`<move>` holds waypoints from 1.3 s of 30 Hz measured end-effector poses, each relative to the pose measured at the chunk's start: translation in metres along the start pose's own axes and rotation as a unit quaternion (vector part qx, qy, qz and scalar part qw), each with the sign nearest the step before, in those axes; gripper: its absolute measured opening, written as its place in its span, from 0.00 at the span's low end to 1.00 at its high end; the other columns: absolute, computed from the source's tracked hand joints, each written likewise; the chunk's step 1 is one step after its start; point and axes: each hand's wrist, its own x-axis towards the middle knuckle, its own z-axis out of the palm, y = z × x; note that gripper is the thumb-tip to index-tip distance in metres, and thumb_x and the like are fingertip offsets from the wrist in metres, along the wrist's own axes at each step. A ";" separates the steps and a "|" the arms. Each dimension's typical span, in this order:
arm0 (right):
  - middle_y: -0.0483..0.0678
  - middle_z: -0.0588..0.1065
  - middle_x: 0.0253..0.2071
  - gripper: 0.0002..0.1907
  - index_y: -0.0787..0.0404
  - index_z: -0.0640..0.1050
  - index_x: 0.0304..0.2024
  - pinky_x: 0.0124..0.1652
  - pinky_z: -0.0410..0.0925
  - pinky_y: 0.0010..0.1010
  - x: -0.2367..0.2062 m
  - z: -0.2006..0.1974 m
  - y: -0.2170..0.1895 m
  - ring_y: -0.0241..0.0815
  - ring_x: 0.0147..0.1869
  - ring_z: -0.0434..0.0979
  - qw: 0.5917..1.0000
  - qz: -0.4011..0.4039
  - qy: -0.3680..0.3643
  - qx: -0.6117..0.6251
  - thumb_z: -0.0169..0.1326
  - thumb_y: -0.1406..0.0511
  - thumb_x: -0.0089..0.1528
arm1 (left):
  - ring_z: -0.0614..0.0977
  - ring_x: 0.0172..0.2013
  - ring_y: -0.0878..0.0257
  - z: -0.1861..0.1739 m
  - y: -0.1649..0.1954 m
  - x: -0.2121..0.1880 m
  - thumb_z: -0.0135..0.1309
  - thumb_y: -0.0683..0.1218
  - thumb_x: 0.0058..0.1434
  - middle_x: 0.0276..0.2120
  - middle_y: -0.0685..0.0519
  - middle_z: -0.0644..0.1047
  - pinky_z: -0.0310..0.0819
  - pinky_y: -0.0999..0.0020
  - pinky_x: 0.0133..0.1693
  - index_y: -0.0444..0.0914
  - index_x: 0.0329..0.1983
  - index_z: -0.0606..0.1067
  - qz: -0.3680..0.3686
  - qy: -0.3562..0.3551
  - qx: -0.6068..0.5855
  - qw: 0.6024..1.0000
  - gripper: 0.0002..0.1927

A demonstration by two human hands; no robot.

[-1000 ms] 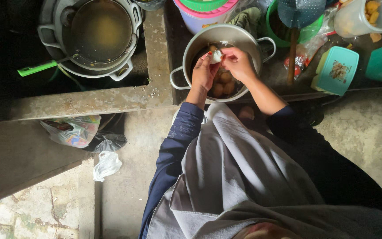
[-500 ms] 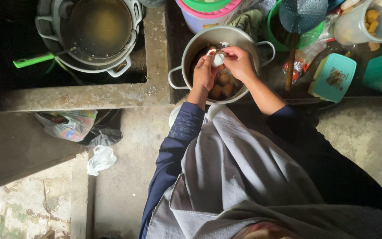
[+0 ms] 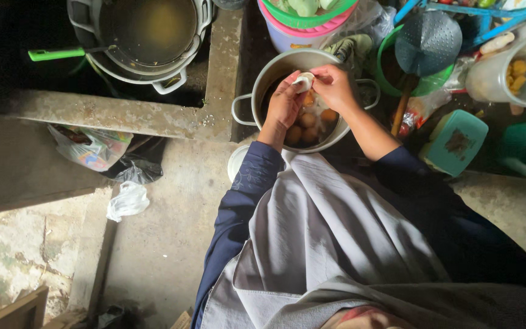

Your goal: The person sits and peels boiled brown eggs one at a time by hand, removing the shell over a metal pot of water and dropping the peeled egg back into the pot. They continue peeling successive eggs from the pot throughout the clip.

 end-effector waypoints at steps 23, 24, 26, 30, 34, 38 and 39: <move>0.47 0.79 0.39 0.04 0.67 0.77 0.44 0.40 0.71 0.27 0.024 0.005 0.014 0.33 0.38 0.77 0.989 -0.094 -0.007 -0.117 0.56 0.73 0.66 | 0.76 0.58 0.61 -0.006 -0.008 -0.003 0.55 0.30 0.64 0.59 0.48 0.74 0.73 0.68 0.59 0.34 0.69 0.66 0.167 0.031 0.189 0.967 0.30; 0.47 0.79 0.38 0.04 0.67 0.77 0.43 0.38 0.71 0.28 0.024 0.006 0.013 0.34 0.37 0.77 0.986 -0.101 0.004 -0.133 0.57 0.73 0.65 | 0.76 0.58 0.61 -0.006 -0.009 -0.004 0.55 0.30 0.64 0.59 0.49 0.74 0.73 0.68 0.59 0.34 0.69 0.65 0.168 0.031 0.188 0.967 0.30; 0.48 0.79 0.38 0.04 0.66 0.76 0.42 0.38 0.72 0.28 0.022 0.008 0.013 0.34 0.38 0.78 0.982 -0.123 0.024 -0.144 0.57 0.73 0.65 | 0.76 0.58 0.61 -0.006 -0.011 -0.005 0.54 0.30 0.64 0.60 0.49 0.74 0.73 0.68 0.58 0.34 0.69 0.65 0.172 0.030 0.186 0.967 0.30; 0.48 0.79 0.37 0.05 0.66 0.76 0.42 0.37 0.71 0.28 0.019 0.010 0.013 0.35 0.36 0.78 0.979 -0.141 0.016 -0.147 0.58 0.74 0.65 | 0.76 0.58 0.62 -0.006 -0.013 -0.006 0.52 0.29 0.65 0.60 0.49 0.73 0.73 0.68 0.58 0.34 0.70 0.65 0.167 0.032 0.171 0.971 0.30; 0.49 0.79 0.38 0.06 0.65 0.75 0.44 0.38 0.72 0.27 0.021 0.007 0.016 0.37 0.38 0.79 0.974 -0.156 0.011 -0.162 0.58 0.74 0.65 | 0.76 0.57 0.62 -0.008 -0.011 -0.007 0.50 0.29 0.65 0.61 0.50 0.72 0.74 0.69 0.57 0.34 0.70 0.64 0.151 0.026 0.137 0.979 0.30; 0.49 0.80 0.42 0.10 0.65 0.76 0.48 0.41 0.73 0.28 0.024 0.006 0.015 0.38 0.42 0.81 0.974 -0.166 0.007 -0.152 0.57 0.75 0.65 | 0.74 0.58 0.63 -0.009 -0.009 -0.008 0.48 0.27 0.63 0.65 0.51 0.69 0.72 0.70 0.55 0.35 0.72 0.63 0.142 0.006 0.098 0.985 0.33; 0.50 0.80 0.44 0.11 0.65 0.76 0.50 0.42 0.74 0.29 0.024 0.006 0.015 0.39 0.43 0.82 0.973 -0.174 0.005 -0.155 0.56 0.76 0.65 | 0.74 0.57 0.63 -0.009 -0.008 -0.008 0.48 0.27 0.63 0.65 0.50 0.69 0.72 0.70 0.55 0.35 0.73 0.63 0.140 -0.006 0.089 0.986 0.34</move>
